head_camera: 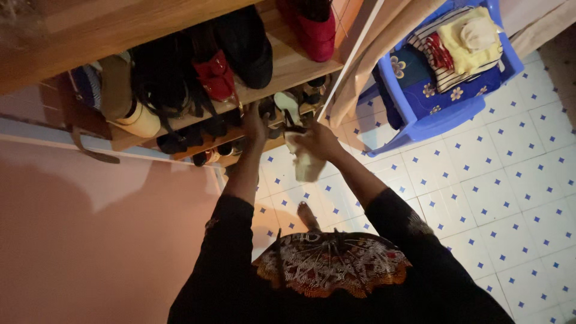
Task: The person cleans two black high-heeled shoes using a cloth. The person wipes the exterior, straps, and soles of one shoe, then picks up and wipes the other shoe before placing them back on a shelf.
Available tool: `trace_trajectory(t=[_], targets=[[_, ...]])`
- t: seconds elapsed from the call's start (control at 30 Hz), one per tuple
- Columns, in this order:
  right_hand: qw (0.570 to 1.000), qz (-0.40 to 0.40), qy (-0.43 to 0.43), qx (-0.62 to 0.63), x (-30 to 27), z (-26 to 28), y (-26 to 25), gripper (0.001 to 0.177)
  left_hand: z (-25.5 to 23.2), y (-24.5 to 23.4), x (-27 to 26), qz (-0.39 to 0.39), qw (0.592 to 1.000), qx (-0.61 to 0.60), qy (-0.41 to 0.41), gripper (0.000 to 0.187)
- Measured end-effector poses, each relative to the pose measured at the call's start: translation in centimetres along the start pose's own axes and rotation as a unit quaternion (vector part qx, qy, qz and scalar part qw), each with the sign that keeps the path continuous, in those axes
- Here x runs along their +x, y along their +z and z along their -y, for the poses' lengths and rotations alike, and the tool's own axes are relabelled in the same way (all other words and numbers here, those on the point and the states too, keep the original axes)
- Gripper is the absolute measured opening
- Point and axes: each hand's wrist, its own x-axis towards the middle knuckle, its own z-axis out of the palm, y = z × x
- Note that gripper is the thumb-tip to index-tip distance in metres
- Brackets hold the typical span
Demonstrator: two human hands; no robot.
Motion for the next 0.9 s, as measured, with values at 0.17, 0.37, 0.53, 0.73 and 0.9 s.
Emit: trace_trajectory(t=[0.17,0.37,0.53,0.73,0.9], targets=[[1.0,-0.013,-0.011,-0.015,6.7,-1.4,1.8,0.065,-0.9,-1.7,-0.2,-0.001,1.0,0.0,0.009,0.062],[0.999,-0.053,-0.006,-0.002,11.2,-1.1,3.7,0.083,-1.3,-1.2,-0.2,-0.019,0.998,-0.062,0.021,0.058],[0.997,-0.073,-0.001,0.026,11.3,2.1,2.5,0.083,-1.2,0.5,-0.3,-0.066,0.993,-0.099,0.001,0.063],[0.996,-0.062,0.036,-0.054,10.4,3.4,1.2,0.079,-0.6,0.9,-0.3,-0.07,0.989,-0.118,-0.063,0.06],[0.98,-0.172,0.02,-0.099,9.1,1.2,1.6,0.079,-0.8,0.8,0.5,-0.094,0.993,-0.068,-0.021,0.069]])
